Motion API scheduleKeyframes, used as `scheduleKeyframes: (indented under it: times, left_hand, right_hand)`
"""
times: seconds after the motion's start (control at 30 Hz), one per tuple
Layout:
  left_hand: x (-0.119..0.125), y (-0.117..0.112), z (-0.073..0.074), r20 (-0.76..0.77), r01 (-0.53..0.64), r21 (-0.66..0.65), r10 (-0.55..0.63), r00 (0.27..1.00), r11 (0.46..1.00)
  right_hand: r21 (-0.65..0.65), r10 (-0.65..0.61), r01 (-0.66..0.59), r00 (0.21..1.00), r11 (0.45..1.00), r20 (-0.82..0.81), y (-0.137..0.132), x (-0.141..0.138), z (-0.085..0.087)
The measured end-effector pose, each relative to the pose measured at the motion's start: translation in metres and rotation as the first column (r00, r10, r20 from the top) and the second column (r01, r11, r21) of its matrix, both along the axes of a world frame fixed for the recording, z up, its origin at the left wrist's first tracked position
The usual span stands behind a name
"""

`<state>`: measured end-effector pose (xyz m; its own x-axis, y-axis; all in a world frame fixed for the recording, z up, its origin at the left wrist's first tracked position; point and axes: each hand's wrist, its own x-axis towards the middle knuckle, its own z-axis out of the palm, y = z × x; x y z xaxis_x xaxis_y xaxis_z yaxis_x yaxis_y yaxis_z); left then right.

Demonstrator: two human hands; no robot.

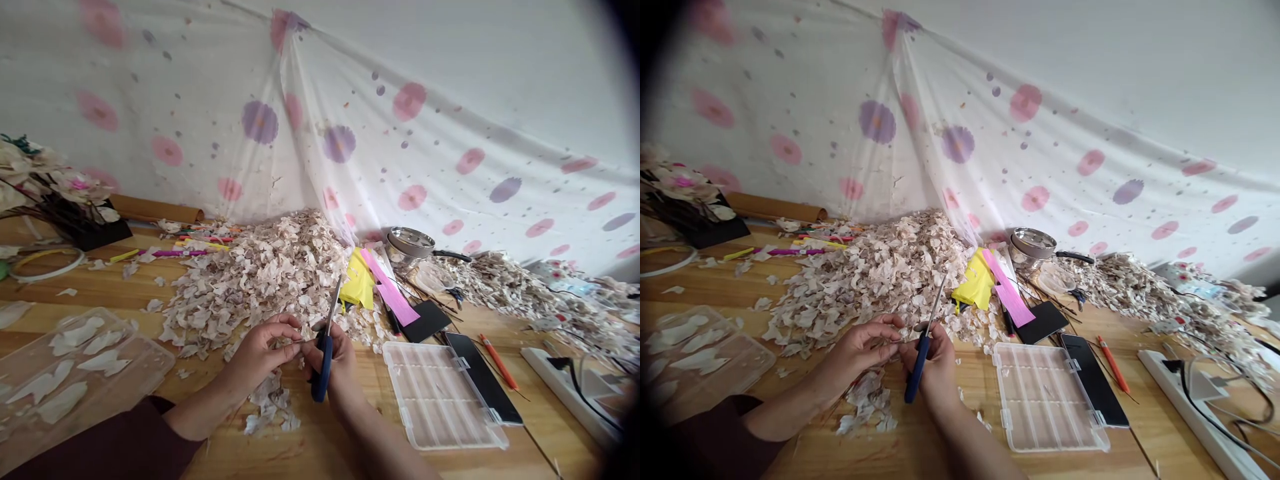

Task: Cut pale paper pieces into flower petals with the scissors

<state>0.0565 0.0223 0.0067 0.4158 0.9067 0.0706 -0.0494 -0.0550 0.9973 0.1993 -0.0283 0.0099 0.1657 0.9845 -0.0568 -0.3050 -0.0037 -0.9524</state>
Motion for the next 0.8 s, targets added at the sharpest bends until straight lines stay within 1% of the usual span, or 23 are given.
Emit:
scheduleKeyframes:
  times: [0.17, 0.37, 0.47, 0.57, 0.7, 0.8]
  left_hand:
    - [0.0005, -0.0020, 0.0009, 0.015, -0.008, -0.021, 0.008, 1.000, 1.000]
    - [0.0020, -0.0038, 0.0001, 0.114, -0.027, -0.021, 0.029, 0.993, 0.999]
    - [0.0019, -0.0043, 0.0018, 0.146, -0.037, 0.001, 0.037, 0.989, 0.999]
    - [0.0009, -0.0051, 0.0050, 0.147, -0.022, 0.052, 0.014, 0.989, 0.998]
    - [-0.0006, -0.0064, 0.0075, 0.111, 0.017, 0.121, -0.030, 0.993, 0.993]
    - [-0.0009, -0.0066, 0.0062, 0.042, 0.035, 0.136, -0.041, 0.998, 0.990]
  right_hand:
    - [0.010, 0.024, -0.023, 0.999, 1.000, -0.037, -0.0011, 0.0004, -0.0003]
    - [0.016, 0.061, -0.060, 0.992, 0.998, -0.109, -0.0024, 0.0011, -0.0052]
    - [0.000, 0.089, -0.090, 0.981, 0.996, -0.170, -0.0033, 0.0004, -0.0051]
    - [-0.014, 0.122, -0.129, 0.962, 0.992, -0.244, -0.0043, -0.0004, -0.0039]
    - [-0.044, 0.060, -0.076, 0.958, 0.996, -0.281, -0.0038, -0.0004, -0.0029]
    - [0.002, 0.015, -0.015, 0.962, 1.000, -0.271, -0.0022, 0.0010, -0.0012]
